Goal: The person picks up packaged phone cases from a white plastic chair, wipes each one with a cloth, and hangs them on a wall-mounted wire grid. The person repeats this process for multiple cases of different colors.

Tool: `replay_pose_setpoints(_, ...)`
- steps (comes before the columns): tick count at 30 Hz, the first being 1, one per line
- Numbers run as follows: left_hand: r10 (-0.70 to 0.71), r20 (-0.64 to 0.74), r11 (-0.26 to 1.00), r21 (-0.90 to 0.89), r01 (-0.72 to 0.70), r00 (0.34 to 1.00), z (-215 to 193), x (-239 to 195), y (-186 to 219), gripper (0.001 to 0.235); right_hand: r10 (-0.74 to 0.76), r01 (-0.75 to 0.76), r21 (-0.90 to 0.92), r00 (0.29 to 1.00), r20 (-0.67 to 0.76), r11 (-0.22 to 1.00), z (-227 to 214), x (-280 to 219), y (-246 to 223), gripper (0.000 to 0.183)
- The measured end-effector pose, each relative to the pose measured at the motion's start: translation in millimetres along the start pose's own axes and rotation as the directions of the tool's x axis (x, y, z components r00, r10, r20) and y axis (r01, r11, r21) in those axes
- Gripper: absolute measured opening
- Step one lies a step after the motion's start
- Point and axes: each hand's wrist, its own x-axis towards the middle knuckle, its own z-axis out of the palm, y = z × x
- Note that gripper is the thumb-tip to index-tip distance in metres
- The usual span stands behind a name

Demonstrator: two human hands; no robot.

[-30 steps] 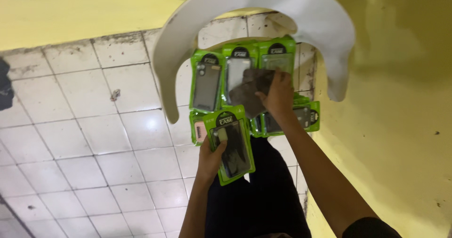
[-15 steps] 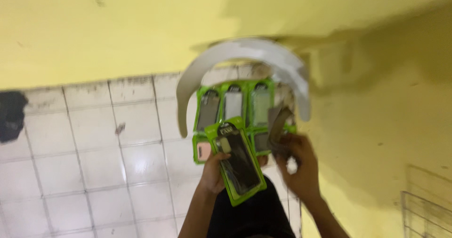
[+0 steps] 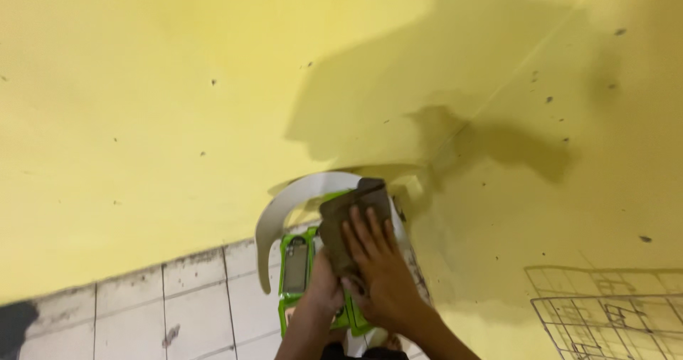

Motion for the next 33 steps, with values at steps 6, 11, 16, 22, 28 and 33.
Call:
replay_pose_setpoints(6, 0.243, 0.029, 0.97, 0.026, -0.244, 0.97, 101, -12, 76, 0.066, 0.184, -0.158, 0.228, 0.978, -0.102, 0.961, 27, -60, -10, 0.076)
replay_pose_setpoints(11, 0.308, 0.045, 0.922, 0.234, -0.31, 0.95, 117, -23, 82, 0.061, 0.819, -0.242, 0.95, 0.491, 0.297, -0.2, -1, -79, 58, 0.071)
replay_pose_setpoints(16, 0.564, 0.211, 0.581, 0.585, -0.566, 0.798, 122, -6, -2, 0.063, 0.844, -0.102, 0.994, 0.53, 0.086, -0.037, -17, -90, 51, 0.067)
replay_pose_setpoints(22, 0.155, 0.363, 0.872, 0.387, -0.3, 0.919, 82, -11, -35, 0.063, 0.102, -0.084, 0.06, 0.901, -0.422, 0.995, -30, -65, -6, 0.066)
replay_pose_setpoints(28, 0.08, 0.424, 0.984, 0.109, -0.138, 0.902, 71, -44, -42, 0.074, 0.104, -0.117, 0.004, 0.87, -0.482, 0.993, -67, -30, -7, 0.104)
replay_pose_setpoints(33, 0.087, 0.327, 0.996, -0.024, -0.084, 0.941, 94, -65, -38, 0.077, 0.162, -0.135, 0.095, 0.9, -0.404, 0.986, -70, -8, -14, 0.086)
